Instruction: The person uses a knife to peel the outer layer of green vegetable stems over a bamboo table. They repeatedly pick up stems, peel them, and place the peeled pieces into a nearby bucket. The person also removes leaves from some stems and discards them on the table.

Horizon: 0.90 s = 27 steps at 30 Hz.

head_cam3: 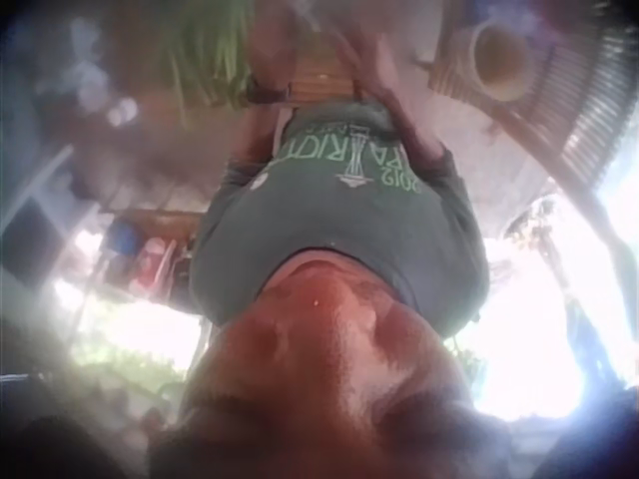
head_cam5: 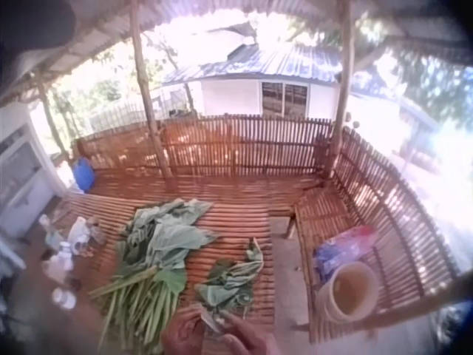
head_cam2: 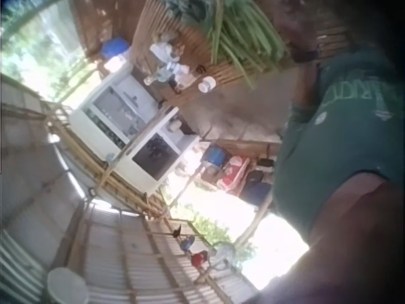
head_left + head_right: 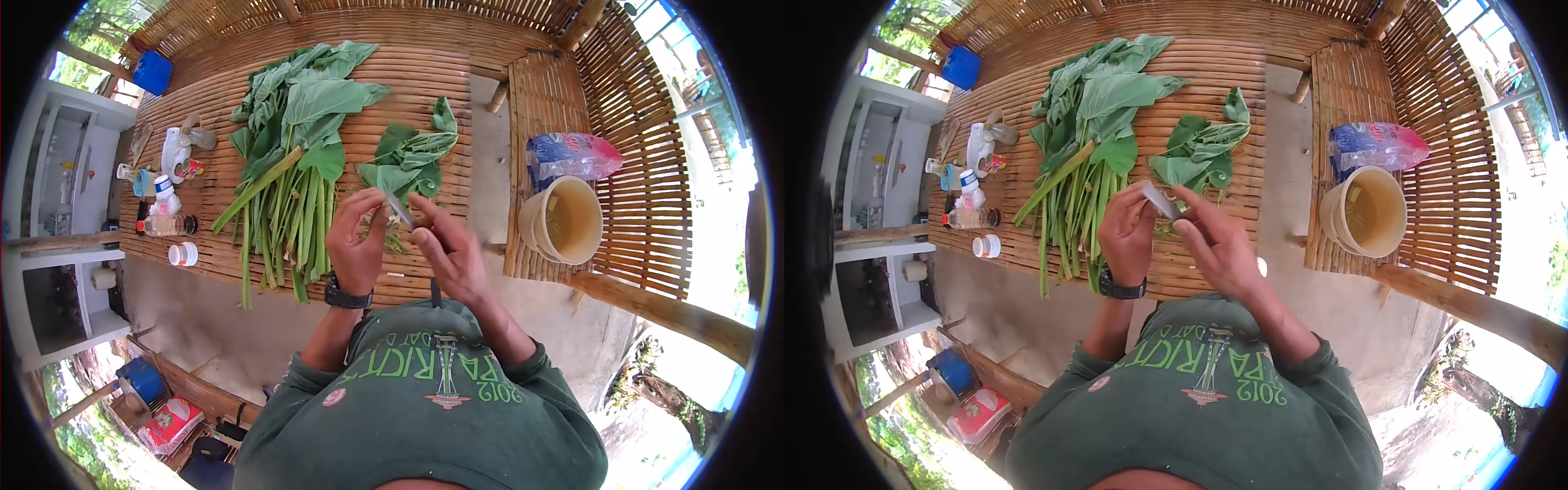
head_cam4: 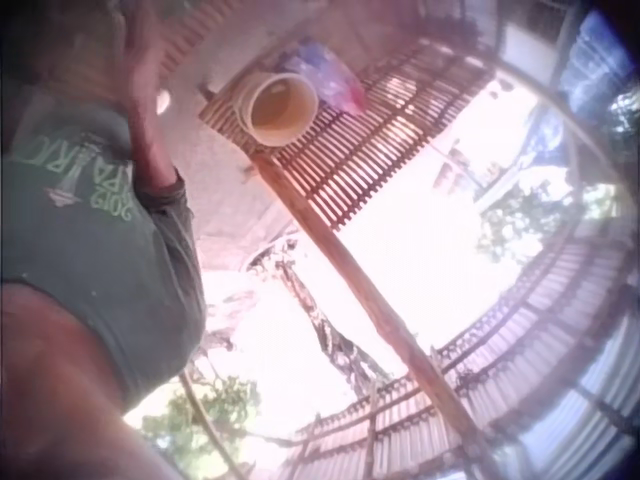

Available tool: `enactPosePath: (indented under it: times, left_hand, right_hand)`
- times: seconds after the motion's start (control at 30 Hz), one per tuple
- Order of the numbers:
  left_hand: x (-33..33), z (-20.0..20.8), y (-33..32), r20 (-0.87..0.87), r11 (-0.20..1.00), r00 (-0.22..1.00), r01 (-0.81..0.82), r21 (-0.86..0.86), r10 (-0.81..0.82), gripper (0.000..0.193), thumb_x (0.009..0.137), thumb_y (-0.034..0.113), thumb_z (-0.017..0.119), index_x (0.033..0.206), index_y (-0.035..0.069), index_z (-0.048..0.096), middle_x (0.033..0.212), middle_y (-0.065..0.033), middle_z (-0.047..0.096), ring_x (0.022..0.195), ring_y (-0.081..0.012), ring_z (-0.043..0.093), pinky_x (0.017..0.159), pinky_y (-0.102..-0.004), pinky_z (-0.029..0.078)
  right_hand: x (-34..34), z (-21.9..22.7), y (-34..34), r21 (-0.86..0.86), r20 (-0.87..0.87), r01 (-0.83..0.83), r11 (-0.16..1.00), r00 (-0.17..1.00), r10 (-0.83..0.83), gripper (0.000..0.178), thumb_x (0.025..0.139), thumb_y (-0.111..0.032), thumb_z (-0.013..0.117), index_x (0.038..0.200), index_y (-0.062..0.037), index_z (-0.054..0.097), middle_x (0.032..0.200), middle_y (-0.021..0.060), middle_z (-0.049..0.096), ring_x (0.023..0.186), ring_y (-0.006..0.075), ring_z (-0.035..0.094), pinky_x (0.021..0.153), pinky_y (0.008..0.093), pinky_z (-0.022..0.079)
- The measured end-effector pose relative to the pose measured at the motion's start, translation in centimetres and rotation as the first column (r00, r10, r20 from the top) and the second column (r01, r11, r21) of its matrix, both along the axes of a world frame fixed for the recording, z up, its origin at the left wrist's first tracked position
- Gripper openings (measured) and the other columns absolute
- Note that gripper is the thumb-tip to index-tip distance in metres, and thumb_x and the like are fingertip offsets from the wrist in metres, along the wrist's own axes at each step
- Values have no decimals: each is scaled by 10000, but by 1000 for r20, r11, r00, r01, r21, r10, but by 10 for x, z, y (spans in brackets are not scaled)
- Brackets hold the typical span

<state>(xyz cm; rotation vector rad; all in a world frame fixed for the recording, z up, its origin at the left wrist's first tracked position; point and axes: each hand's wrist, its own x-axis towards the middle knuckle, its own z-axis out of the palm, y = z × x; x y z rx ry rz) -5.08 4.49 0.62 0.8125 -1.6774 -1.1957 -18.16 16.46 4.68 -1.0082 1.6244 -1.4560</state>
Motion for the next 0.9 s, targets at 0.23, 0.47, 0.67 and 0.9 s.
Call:
enactPosePath:
  times: [0.23,0.47,0.67,0.9]
  left_hand:
    - [3,5,-3,-27,994,1000,-11,-108,8,260,880,-113,705,1111,0,746,1193,-150,747,1149,-300,723,1002,-386,557]
    - [6,16,-1,85,980,996,-18,-200,36,246,869,-102,715,1092,-2,742,1156,-150,738,1089,-315,729,944,-390,567]
    - [7,28,1,200,926,976,-5,-377,87,251,826,-81,762,1064,-5,733,1079,-136,714,1004,-342,701,873,-416,559]
    - [8,25,1,213,903,969,-22,-428,124,203,820,-59,778,997,-24,685,1043,-154,692,909,-314,684,798,-374,548]
  right_hand:
    - [11,14,-10,3,24,-100,995,995,100,499,1103,-215,596,1547,-4,514,955,43,636,827,114,561,749,274,485]
    - [12,6,-12,-32,-188,-91,995,979,83,526,1072,-227,645,1546,-33,525,1020,136,704,882,229,666,827,357,542]
    - [13,-7,-15,-111,-386,-34,993,923,-11,533,1048,-232,661,1530,-53,523,1037,154,687,772,341,701,668,425,561]
    - [13,-6,-14,-90,-403,-3,996,915,-34,535,1045,-235,668,1527,-51,529,1047,149,689,735,319,702,646,413,560]
